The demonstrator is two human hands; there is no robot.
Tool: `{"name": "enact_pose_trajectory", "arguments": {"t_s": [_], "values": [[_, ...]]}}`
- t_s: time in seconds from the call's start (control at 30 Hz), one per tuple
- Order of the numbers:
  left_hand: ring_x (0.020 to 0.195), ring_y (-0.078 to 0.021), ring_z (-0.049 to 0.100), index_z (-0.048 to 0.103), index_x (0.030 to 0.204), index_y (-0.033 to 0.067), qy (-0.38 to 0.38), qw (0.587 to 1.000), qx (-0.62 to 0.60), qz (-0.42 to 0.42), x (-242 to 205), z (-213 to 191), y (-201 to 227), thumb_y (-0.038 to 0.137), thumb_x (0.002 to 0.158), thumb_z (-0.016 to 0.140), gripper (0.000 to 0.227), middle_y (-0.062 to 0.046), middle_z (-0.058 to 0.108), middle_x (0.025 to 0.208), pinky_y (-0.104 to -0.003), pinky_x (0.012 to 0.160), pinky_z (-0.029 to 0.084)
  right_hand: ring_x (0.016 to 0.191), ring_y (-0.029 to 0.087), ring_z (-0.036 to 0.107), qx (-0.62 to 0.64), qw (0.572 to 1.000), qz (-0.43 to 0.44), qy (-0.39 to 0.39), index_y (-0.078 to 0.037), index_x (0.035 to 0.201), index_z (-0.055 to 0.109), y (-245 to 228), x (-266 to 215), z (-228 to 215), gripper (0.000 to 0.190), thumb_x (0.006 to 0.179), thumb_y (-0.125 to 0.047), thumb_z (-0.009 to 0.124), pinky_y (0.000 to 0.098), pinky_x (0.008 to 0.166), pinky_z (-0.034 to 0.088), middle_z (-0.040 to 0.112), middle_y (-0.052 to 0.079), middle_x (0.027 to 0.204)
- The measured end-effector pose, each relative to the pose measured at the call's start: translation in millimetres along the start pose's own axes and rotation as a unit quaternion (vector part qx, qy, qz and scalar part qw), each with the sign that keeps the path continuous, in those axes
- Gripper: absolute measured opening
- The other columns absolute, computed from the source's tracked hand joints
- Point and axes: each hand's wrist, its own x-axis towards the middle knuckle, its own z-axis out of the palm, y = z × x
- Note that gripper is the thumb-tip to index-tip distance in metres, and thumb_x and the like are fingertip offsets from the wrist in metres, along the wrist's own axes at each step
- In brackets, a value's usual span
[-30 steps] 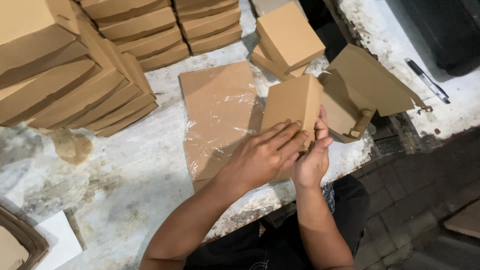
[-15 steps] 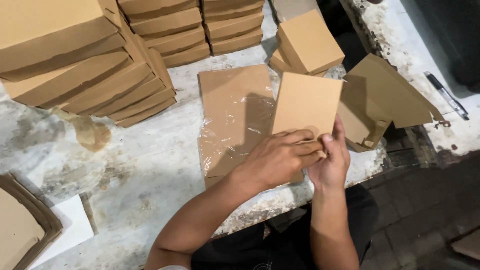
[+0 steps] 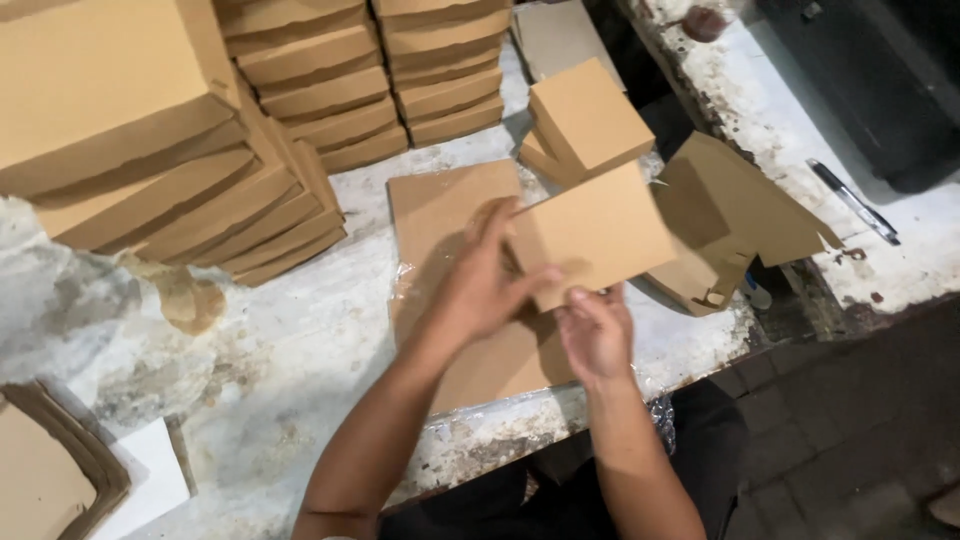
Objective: The person folds flat cardboard sheets into small rectangular boxes by hand, tucking flaps and securing edges. They stack the completed boxes on the table and continue folding additional sheets from a nearby pile.
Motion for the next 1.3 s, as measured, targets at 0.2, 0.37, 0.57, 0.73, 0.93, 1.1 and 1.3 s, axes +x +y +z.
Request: {"name": "enact_pose_trajectory", "arguments": {"t_s": [0.2, 0.37, 0.57, 0.73, 0.93, 1.1, 1.3], "values": [[0.119, -0.0399, 0.060, 0.061, 0.132, 0.0094, -0.047, 0.999, -0.006, -0.023, 19.5, -34.6, -50.2, 0.041, 0.079, 0.078, 0.064, -0.019, 0.068, 0.121, -0.052, 0.101, 0.046, 0.104, 0.015, 0.065, -0.051, 0.995, 0.060, -0.065, -0.021, 0.124, 0.043, 3.8, -28.9, 44.7, 0.060, 0.077, 0.005, 0.069, 0.0333, 0.090, 0.056, 0.062, -0.004, 0.113], [0.107, -0.0279, 0.064, 0.069, 0.124, 0.0165, 0.019, 0.999, -0.045, 0.007, 40.6, -73.3, -64.0, 0.025, 0.077, 0.081, 0.049, -0.013, 0.071, 0.115, -0.042, 0.093, 0.050, 0.114, 0.018, 0.062, -0.036, 0.988, 0.064, -0.139, -0.020, 0.133, 0.035, 12.2, -7.1, 17.6, 0.052, 0.090, -0.005, 0.061, 0.0381, 0.098, 0.054, 0.058, -0.001, 0.121], [0.098, -0.0188, 0.065, 0.061, 0.118, 0.0108, 0.124, 0.963, -0.237, 0.042, 129.6, -70.8, -44.8, 0.023, 0.087, 0.075, 0.036, -0.008, 0.066, 0.116, -0.032, 0.079, 0.058, 0.116, 0.029, 0.058, -0.004, 0.999, -0.004, -0.043, -0.018, 0.126, 0.045, -47.6, 10.3, 17.1, 0.041, 0.088, -0.007, 0.057, 0.0441, 0.096, 0.052, 0.056, 0.009, 0.124], [0.099, -0.0153, 0.068, 0.065, 0.113, 0.0093, 0.155, 0.952, -0.202, 0.171, 276.0, -14.7, -46.7, 0.020, 0.082, 0.079, 0.036, -0.005, 0.070, 0.112, -0.028, 0.088, 0.055, 0.115, 0.031, 0.058, -0.005, 1.000, -0.023, -0.004, -0.016, 0.117, 0.054, -52.4, 18.1, -1.2, 0.033, 0.086, -0.008, 0.061, 0.0429, 0.097, 0.048, 0.058, 0.010, 0.119], [0.083, -0.0149, 0.061, 0.047, 0.075, 0.0225, 0.041, 0.985, -0.028, 0.167, 376.1, 17.8, -53.8, 0.032, 0.091, 0.068, 0.029, 0.001, 0.060, 0.084, -0.035, 0.073, 0.043, 0.116, 0.028, 0.060, -0.072, 0.996, -0.043, 0.000, -0.016, 0.124, 0.051, -44.2, 18.0, -8.5, 0.040, 0.085, -0.010, 0.061, 0.0443, 0.100, 0.045, 0.059, 0.006, 0.121], [0.075, -0.0167, 0.058, 0.066, 0.082, 0.0174, -0.051, 0.990, 0.061, 0.112, 418.8, 26.7, -67.6, 0.038, 0.098, 0.057, 0.027, 0.000, 0.062, 0.076, -0.038, 0.070, 0.039, 0.118, 0.029, 0.057, -0.168, 0.985, -0.027, 0.042, -0.010, 0.128, 0.045, -43.9, 5.1, 13.9, 0.045, 0.086, -0.010, 0.061, 0.0394, 0.100, 0.050, 0.048, 0.011, 0.129], [0.081, -0.0192, 0.069, 0.074, 0.090, 0.0140, -0.089, 0.986, 0.115, 0.081, 409.3, 27.0, -66.7, 0.053, 0.095, 0.049, 0.047, -0.005, 0.074, 0.091, -0.039, 0.067, 0.045, 0.128, 0.035, 0.053, -0.175, 0.984, -0.040, -0.006, -0.009, 0.130, 0.043, -39.3, 13.1, -4.4, 0.048, 0.085, -0.001, 0.056, 0.0431, 0.104, 0.047, 0.048, 0.014, 0.134]]}}
